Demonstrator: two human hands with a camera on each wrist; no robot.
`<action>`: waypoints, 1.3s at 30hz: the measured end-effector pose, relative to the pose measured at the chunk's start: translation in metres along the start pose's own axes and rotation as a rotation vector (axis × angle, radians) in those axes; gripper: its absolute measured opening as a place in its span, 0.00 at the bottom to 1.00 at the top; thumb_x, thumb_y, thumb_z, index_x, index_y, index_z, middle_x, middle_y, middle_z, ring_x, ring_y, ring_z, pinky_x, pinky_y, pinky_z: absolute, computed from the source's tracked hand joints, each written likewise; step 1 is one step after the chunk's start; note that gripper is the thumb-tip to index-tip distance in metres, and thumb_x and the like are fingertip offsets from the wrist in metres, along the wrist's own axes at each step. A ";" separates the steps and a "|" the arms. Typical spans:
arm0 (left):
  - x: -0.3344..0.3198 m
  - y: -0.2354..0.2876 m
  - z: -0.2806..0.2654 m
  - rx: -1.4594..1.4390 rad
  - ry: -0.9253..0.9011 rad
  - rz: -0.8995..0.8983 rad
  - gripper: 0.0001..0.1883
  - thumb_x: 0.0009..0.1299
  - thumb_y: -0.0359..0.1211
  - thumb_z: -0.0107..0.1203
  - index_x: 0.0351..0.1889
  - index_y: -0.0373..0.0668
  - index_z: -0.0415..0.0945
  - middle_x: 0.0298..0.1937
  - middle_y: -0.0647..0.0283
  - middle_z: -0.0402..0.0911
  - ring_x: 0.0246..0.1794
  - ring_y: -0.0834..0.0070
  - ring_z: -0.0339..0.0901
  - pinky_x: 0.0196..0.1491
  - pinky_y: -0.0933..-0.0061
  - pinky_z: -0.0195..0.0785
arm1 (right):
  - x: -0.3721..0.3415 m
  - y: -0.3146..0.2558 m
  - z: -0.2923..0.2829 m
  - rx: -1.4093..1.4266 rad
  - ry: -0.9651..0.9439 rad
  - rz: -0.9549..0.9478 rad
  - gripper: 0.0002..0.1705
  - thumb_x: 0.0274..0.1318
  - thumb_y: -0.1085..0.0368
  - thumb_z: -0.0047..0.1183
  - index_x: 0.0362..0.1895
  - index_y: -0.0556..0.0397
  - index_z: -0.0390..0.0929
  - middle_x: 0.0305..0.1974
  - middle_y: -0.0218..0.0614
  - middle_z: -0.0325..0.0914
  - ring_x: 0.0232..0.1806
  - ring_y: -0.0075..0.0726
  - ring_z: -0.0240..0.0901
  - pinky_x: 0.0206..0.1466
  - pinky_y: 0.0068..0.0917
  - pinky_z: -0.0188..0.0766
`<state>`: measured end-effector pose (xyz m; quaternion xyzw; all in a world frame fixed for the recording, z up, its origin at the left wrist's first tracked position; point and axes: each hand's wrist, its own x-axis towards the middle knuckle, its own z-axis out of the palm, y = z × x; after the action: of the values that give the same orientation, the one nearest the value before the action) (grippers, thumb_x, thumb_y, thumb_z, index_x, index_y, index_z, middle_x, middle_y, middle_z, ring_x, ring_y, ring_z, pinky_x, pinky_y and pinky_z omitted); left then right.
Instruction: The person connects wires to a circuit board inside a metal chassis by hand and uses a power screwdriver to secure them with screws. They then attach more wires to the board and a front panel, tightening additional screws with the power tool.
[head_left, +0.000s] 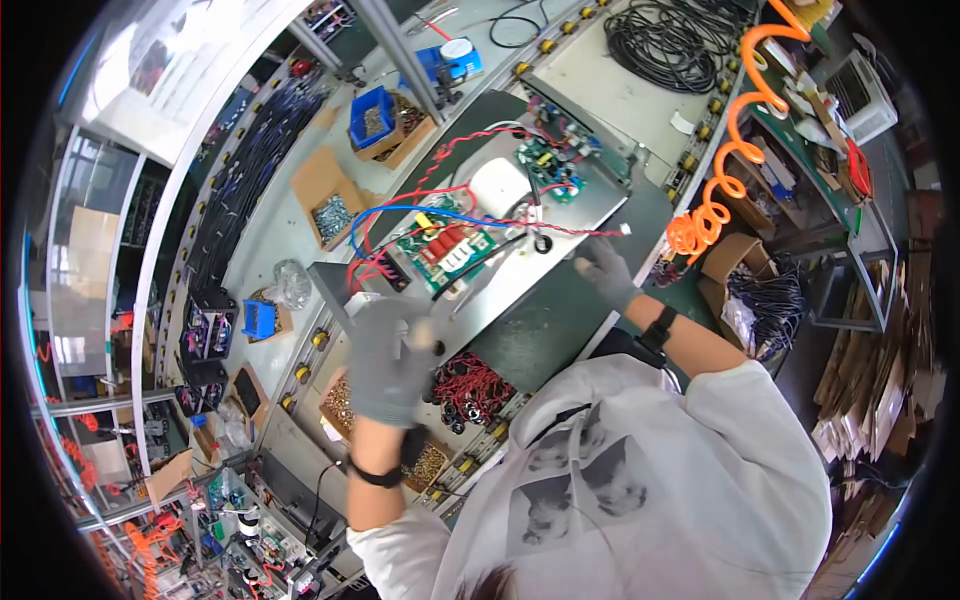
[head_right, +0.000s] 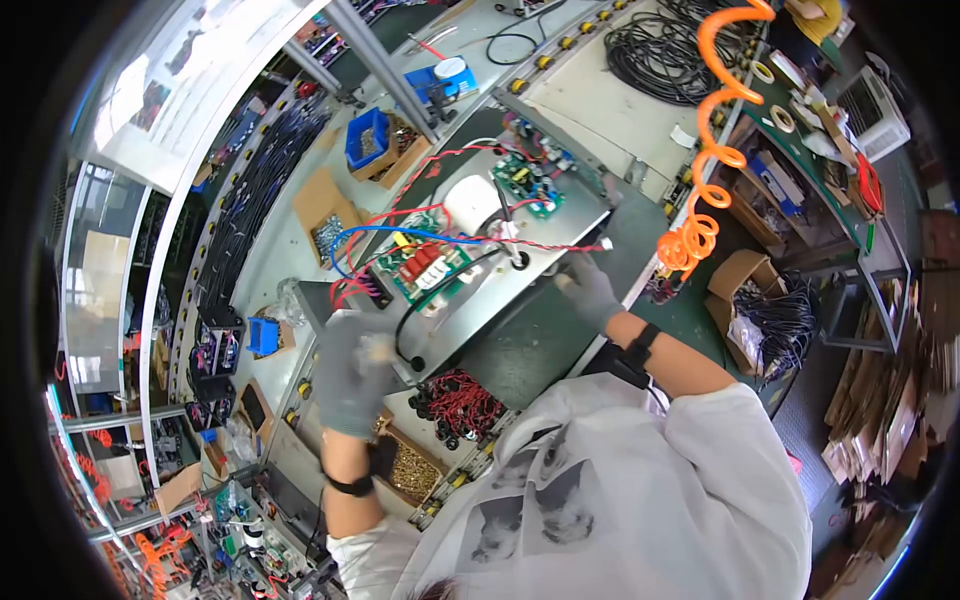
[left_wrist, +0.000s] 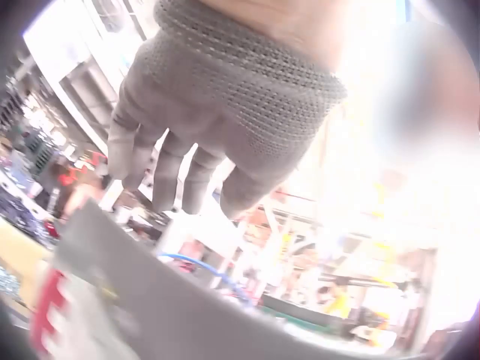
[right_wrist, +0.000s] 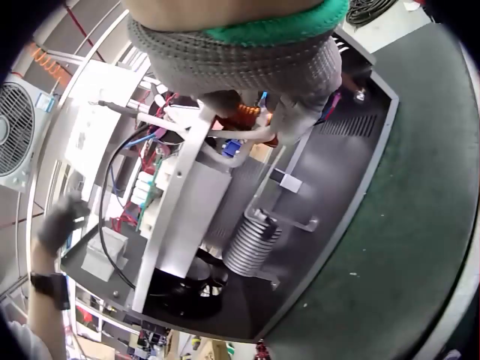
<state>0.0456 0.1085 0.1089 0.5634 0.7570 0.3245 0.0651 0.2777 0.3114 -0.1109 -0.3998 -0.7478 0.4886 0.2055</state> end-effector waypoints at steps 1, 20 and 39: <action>-0.005 0.010 0.030 -0.064 -0.055 -0.006 0.13 0.63 0.38 0.54 0.42 0.41 0.75 0.38 0.56 0.77 0.40 0.62 0.75 0.43 0.66 0.67 | 0.000 -0.010 0.006 -0.105 0.001 -0.057 0.17 0.54 0.57 0.52 0.45 0.52 0.73 0.49 0.44 0.68 0.47 0.49 0.70 0.49 0.39 0.68; 0.054 0.012 0.194 -0.366 0.302 -0.448 0.10 0.64 0.34 0.54 0.37 0.38 0.76 0.31 0.53 0.80 0.31 0.63 0.78 0.35 0.65 0.69 | 0.057 0.014 0.017 -0.377 0.194 -0.726 0.17 0.43 0.49 0.58 0.38 0.39 0.81 0.37 0.31 0.79 0.40 0.45 0.74 0.45 0.39 0.67; 0.066 0.015 0.213 -0.186 0.042 -0.794 0.18 0.63 0.44 0.56 0.41 0.38 0.78 0.37 0.57 0.81 0.36 0.68 0.76 0.42 0.70 0.67 | 0.047 0.053 -0.012 -0.442 -0.034 -0.676 0.13 0.48 0.62 0.55 0.41 0.44 0.78 0.40 0.39 0.74 0.43 0.48 0.71 0.46 0.40 0.68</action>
<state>0.1327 0.2587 -0.0311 0.2125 0.8842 0.3528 0.2203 0.2788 0.3666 -0.1570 -0.1576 -0.9275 0.2274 0.2515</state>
